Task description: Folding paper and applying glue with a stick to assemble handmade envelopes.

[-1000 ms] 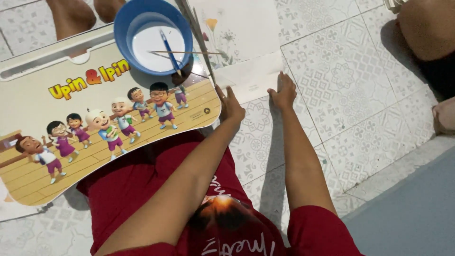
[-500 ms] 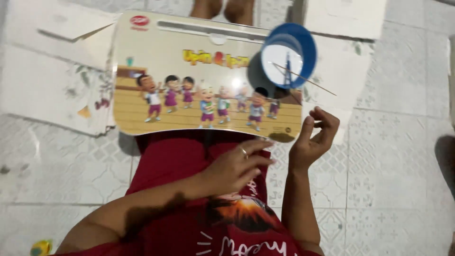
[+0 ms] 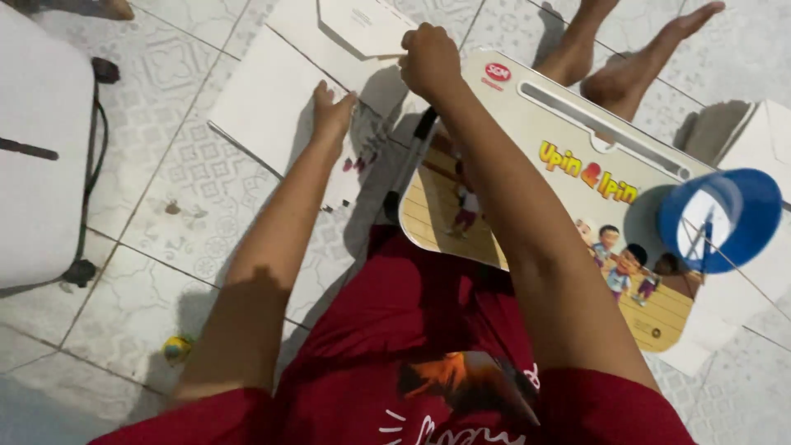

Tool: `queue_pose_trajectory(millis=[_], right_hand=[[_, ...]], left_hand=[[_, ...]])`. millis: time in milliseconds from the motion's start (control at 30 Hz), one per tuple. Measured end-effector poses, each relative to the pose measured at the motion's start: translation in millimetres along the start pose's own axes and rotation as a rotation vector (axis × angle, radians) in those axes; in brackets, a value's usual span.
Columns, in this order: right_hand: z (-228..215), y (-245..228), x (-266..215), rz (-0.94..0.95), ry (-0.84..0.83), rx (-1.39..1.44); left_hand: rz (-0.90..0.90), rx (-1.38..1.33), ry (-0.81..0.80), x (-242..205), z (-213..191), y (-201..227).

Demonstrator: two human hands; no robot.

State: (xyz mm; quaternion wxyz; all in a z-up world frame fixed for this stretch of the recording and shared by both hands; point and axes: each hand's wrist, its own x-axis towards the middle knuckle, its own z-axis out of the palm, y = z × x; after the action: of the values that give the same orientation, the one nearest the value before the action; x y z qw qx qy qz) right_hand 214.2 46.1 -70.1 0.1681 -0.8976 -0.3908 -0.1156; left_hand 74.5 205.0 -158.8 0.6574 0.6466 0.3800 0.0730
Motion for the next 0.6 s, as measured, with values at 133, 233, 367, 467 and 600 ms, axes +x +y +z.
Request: queue_pose_trajectory(millis=[133,233,367,467,600], right_hand=[[80,39,34,0.146,-0.25,-0.086],[88,41,29,0.242,-0.494,-0.072],[70,36,16,0.262,-0.288,-0.053],[17,8,7,0.299,-0.278,0.101],[-74,-36,-24,0.113,-0.075,0.58]], left_hand=[[-0.16,-0.378,0.124,53,26,-7],[-0.182,-0.519,0.175,59,30,-4],[-0.18,-0.444,0.007,4,10,52],[0.01,-0.297,-0.01,-52,-9,96],[0.423,-0.218,0.004,-128,-34,154]])
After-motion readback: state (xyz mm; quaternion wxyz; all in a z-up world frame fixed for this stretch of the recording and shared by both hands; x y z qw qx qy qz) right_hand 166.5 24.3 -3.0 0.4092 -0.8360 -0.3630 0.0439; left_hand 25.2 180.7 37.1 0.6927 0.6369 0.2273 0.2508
